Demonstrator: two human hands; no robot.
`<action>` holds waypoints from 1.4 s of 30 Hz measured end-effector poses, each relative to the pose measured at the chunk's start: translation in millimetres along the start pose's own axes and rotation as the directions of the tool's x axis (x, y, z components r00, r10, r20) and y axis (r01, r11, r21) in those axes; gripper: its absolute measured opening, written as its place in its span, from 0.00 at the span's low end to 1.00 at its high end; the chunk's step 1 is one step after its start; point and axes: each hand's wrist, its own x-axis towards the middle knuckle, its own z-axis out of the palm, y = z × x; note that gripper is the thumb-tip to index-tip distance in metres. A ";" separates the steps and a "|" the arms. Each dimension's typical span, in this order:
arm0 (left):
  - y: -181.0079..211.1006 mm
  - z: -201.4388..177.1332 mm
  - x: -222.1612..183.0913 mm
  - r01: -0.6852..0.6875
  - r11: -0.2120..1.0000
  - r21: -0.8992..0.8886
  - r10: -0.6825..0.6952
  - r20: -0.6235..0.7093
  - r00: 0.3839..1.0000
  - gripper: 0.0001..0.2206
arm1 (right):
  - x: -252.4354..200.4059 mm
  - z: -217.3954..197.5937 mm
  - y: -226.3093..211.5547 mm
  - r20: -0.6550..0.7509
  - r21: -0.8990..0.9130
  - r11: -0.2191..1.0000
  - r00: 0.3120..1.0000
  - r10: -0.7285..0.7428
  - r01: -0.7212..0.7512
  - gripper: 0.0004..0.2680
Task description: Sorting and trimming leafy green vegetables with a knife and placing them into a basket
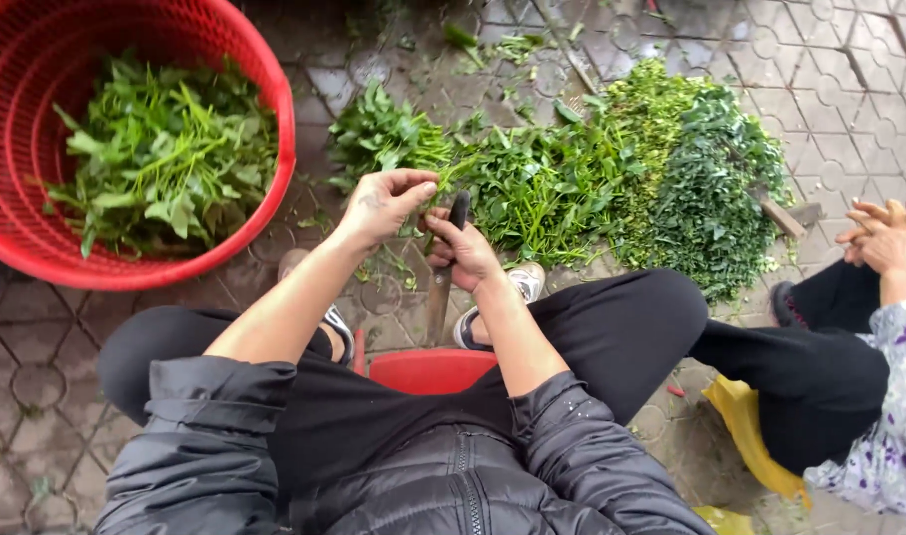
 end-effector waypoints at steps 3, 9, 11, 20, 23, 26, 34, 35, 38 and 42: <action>19.2 14.7 -2.9 0.037 0.958 -0.284 -0.012 0.092 0.996 0.13 | -1.3 4.2 -0.8 -0.026 0.026 1.000 1.000 -0.002 0.003 0.09; 42.5 4.4 1.2 0.125 0.945 -0.303 -0.084 0.144 0.986 0.10 | -48.7 38.7 -41.5 -0.072 -0.203 0.979 0.996 -0.045 0.029 0.33; 1.0 -0.6 33.5 -0.001 0.999 0.033 -0.002 0.077 0.997 0.07 | -41.4 26.4 -46.4 -0.197 -0.145 0.982 0.969 -0.149 0.122 0.35; 19.8 -3.2 -19.3 0.062 0.910 0.410 -0.163 0.216 0.963 0.08 | -7.8 25.3 -32.1 -0.195 -0.255 0.885 0.875 -0.442 0.390 0.11; 95.4 -50.9 -53.0 0.026 0.844 0.535 -0.149 0.190 0.970 0.08 | 10.0 13.2 -64.8 -0.396 -0.034 0.941 0.860 -0.321 0.336 0.16; 77.4 -158.3 -71.5 -0.048 0.549 0.834 0.052 0.024 0.998 0.11 | 66.1 -82.7 -55.4 -0.501 0.201 0.928 0.847 -0.178 0.313 0.24; 116.2 -219.1 -108.1 0.007 0.219 0.976 0.218 -0.056 0.974 0.20 | 168.2 -153.9 19.5 -0.600 -0.236 0.970 0.778 -0.187 0.051 0.10; 134.4 -206.2 -105.8 -0.035 0.280 0.959 0.129 -0.002 0.992 0.25 | 194.8 -177.7 39.2 -0.523 -0.427 0.901 0.790 -0.318 0.079 0.11; 168.0 -183.4 -101.3 -0.028 0.545 0.838 -0.163 0.139 0.977 0.33 | 214.1 -170.2 32.1 -0.364 -0.920 0.335 0.760 -0.538 -0.203 0.11; 170.4 -167.4 -96.5 -0.001 0.467 0.884 -0.207 0.110 0.972 0.33 | 235.7 -171.8 35.7 -0.209 -0.976 0.061 0.839 -0.503 -0.207 0.14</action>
